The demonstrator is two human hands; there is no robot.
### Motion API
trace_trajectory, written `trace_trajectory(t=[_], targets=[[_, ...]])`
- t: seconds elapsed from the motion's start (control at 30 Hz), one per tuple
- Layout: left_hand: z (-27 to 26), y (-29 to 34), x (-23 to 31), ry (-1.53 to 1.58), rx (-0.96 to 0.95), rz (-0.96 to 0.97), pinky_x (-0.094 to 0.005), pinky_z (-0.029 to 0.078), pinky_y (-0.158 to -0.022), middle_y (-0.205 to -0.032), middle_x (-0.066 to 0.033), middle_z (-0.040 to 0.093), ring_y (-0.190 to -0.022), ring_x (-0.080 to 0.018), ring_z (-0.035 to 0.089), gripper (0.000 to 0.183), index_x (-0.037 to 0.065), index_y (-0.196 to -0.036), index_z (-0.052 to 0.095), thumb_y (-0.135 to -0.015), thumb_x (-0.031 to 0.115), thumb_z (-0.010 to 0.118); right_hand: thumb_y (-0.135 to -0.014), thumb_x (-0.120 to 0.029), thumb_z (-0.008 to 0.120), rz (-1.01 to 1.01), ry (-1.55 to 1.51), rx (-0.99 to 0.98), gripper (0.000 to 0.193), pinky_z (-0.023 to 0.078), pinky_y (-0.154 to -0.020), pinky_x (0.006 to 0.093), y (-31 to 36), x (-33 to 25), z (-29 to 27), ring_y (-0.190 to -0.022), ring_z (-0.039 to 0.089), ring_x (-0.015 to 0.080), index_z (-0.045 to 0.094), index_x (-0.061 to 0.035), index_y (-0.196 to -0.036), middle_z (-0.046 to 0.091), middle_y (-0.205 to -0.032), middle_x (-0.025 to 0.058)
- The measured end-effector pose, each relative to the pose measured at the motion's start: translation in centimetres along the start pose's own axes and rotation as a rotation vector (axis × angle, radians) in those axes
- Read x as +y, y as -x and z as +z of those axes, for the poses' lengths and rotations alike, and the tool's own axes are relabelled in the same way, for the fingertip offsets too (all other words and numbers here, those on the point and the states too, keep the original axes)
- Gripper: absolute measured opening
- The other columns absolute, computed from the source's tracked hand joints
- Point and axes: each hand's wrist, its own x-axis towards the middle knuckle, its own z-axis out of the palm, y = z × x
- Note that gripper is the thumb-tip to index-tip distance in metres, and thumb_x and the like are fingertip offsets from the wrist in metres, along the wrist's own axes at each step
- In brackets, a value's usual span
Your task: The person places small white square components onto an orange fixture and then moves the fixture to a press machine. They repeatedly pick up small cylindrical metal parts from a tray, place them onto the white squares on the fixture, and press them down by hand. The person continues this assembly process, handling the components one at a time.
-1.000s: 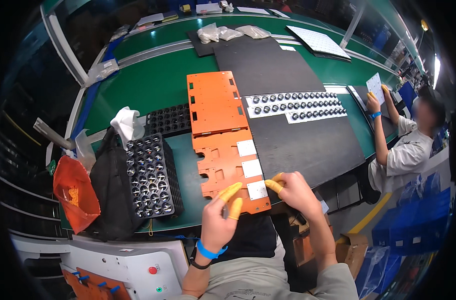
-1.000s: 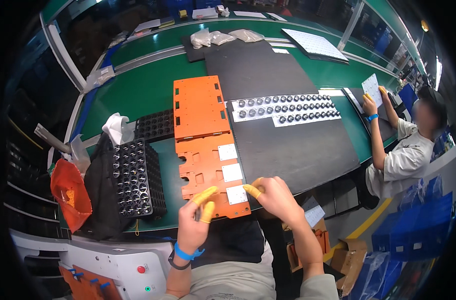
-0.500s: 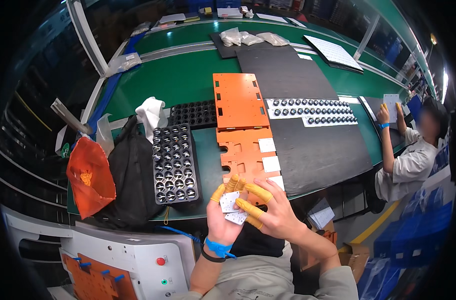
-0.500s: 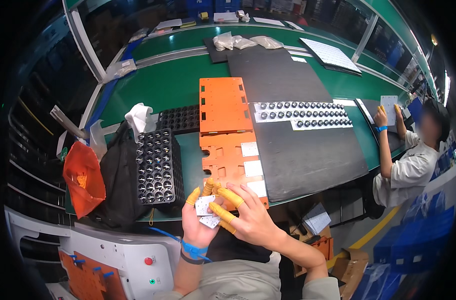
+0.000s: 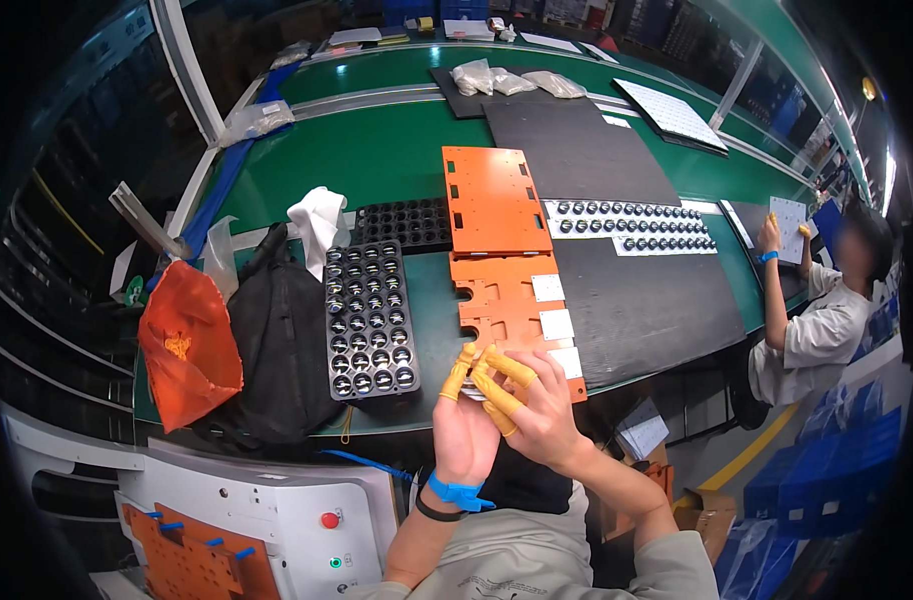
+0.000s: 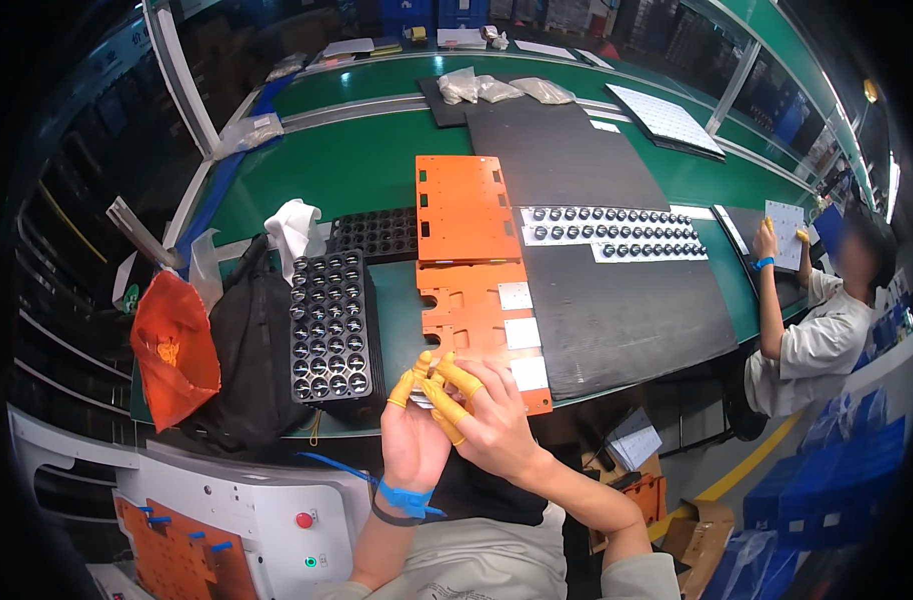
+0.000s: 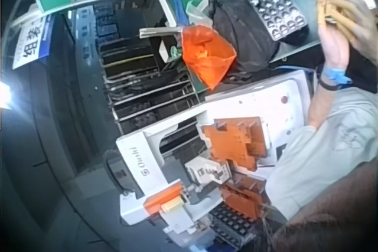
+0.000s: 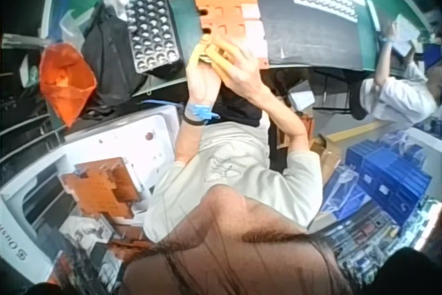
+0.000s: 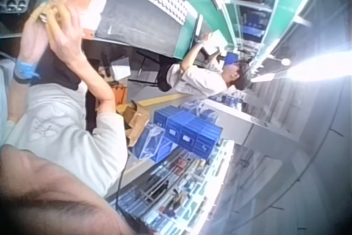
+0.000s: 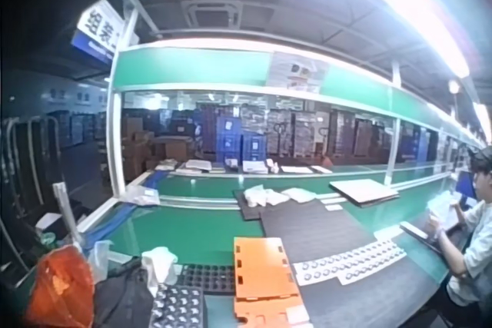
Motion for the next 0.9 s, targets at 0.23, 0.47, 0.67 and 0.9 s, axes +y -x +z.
trace_trajectory(t=[0.23,0.47,0.67,0.9], targets=[[-1.3,0.3,0.7,0.101,0.011,-0.064,-0.0414,0.049,-0.104,-0.129,-0.009,0.061,-0.123,-0.0223,0.058,0.041,0.004,-0.135,0.053,-0.11,0.031,0.037,-0.082,-0.019,0.074,-0.029,-0.127,-0.084,0.037,0.036,-0.11,0.0549,-5.2,-1.8,-0.7,-0.116,0.058,0.0339,0.07,-0.0064,-0.116,0.064,-0.121,0.0115],[-3.7,0.4,0.4,0.29,-0.161,-0.12,-0.044,0.042,-0.107,-0.128,-0.0132,0.062,-0.121,-0.026,0.057,0.036,0.001,-0.132,0.056,-0.104,0.02,0.043,-0.084,-0.023,0.078,0.079,-0.28,-0.131,0.033,0.042,-0.099,0.0446,-13.5,-2.5,6.3,-0.11,0.056,0.034,0.07,0.0003,-0.106,0.063,-0.106,0.0144],[-3.5,1.3,0.2,0.147,-0.086,-0.071,-0.0427,0.045,-0.102,-0.123,-0.0124,0.064,-0.114,-0.0251,0.059,0.032,0.002,-0.126,0.059,-0.105,0.024,0.05,-0.076,-0.039,0.082,0.109,-0.064,-0.338,0.046,0.052,-0.083,0.0445,-17.0,-3.9,9.7,-0.095,0.064,0.034,0.072,0.0048,-0.082,0.066,-0.092,0.0205],[-4.5,1.1,0.5,-0.175,-0.127,0.022,-0.0378,0.053,-0.085,-0.11,-0.0066,0.067,-0.095,-0.0203,0.064,0.035,0.006,-0.127,0.058,-0.108,0.033,0.047,-0.079,-0.032,0.078,0.129,-0.035,-0.309,0.038,0.056,-0.073,0.0454,-17.9,-3.5,10.7,-0.081,0.07,0.0358,0.069,0.0052,-0.076,0.069,-0.085,0.0209]])
